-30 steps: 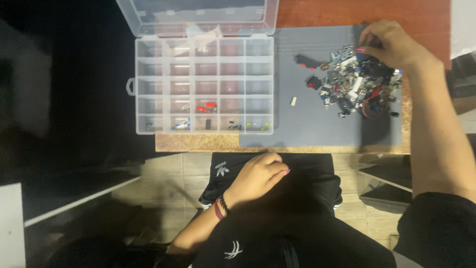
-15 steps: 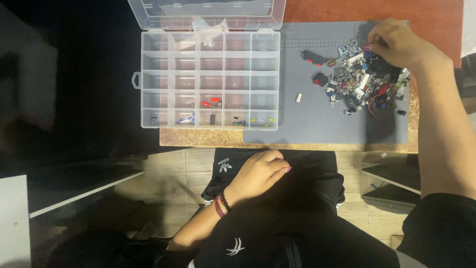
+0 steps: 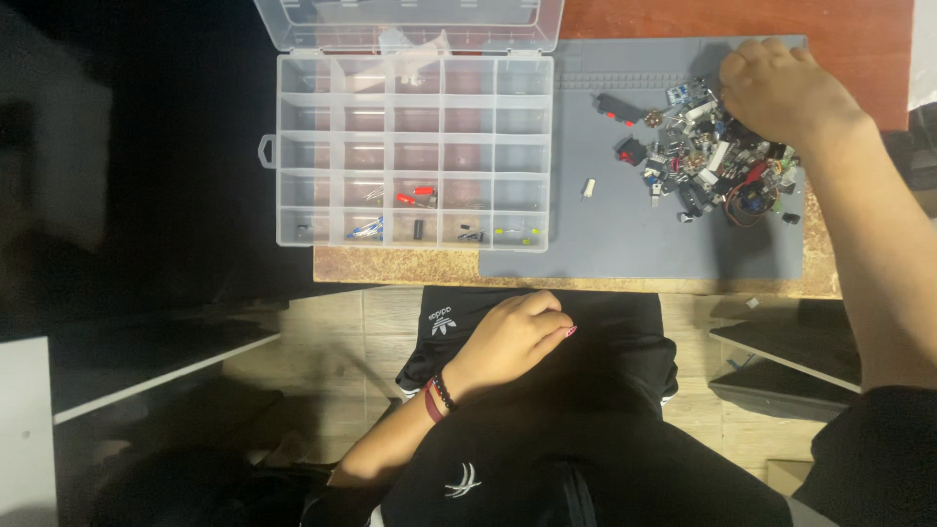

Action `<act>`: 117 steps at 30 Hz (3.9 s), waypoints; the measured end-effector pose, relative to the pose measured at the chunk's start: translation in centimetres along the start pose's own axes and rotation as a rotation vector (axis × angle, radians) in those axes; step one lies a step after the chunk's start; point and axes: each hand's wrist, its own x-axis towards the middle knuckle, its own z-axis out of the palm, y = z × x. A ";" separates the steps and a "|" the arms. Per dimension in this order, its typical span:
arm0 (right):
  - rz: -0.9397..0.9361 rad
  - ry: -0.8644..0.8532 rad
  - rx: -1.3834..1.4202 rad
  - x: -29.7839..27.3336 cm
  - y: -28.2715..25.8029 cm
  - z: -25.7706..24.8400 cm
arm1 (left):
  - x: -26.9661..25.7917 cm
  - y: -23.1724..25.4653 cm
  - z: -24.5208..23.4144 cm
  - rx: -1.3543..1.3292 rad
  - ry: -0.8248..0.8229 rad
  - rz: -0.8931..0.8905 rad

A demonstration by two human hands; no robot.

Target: The person sorts a pile of small electronic components, such as wires, connectors, and circuit boards, from a gray mat into the compartments of a clear plastic organizer box. They pick up items one by one, inspect them, and place them into the appropriate sections of the box.

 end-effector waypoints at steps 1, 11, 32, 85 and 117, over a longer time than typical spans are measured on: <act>-0.005 0.002 0.000 0.1 -0.1 -1.3 | -0.1 0.0 0.0 0.000 0.004 -0.004; 0.206 0.071 0.452 -1.4 0.0 -6.3 | -0.5 -0.3 -0.3 0.002 0.012 -0.010; 0.320 0.751 0.819 -6.6 -7.7 -12.7 | 2.2 0.3 -3.4 0.024 0.169 0.040; 0.652 0.914 2.552 -7.2 -27.6 -20.6 | 10.8 1.7 0.0 -0.303 0.599 0.135; 0.589 0.903 1.518 -8.1 -24.4 -23.2 | 10.3 -1.5 -4.0 -0.104 0.176 0.036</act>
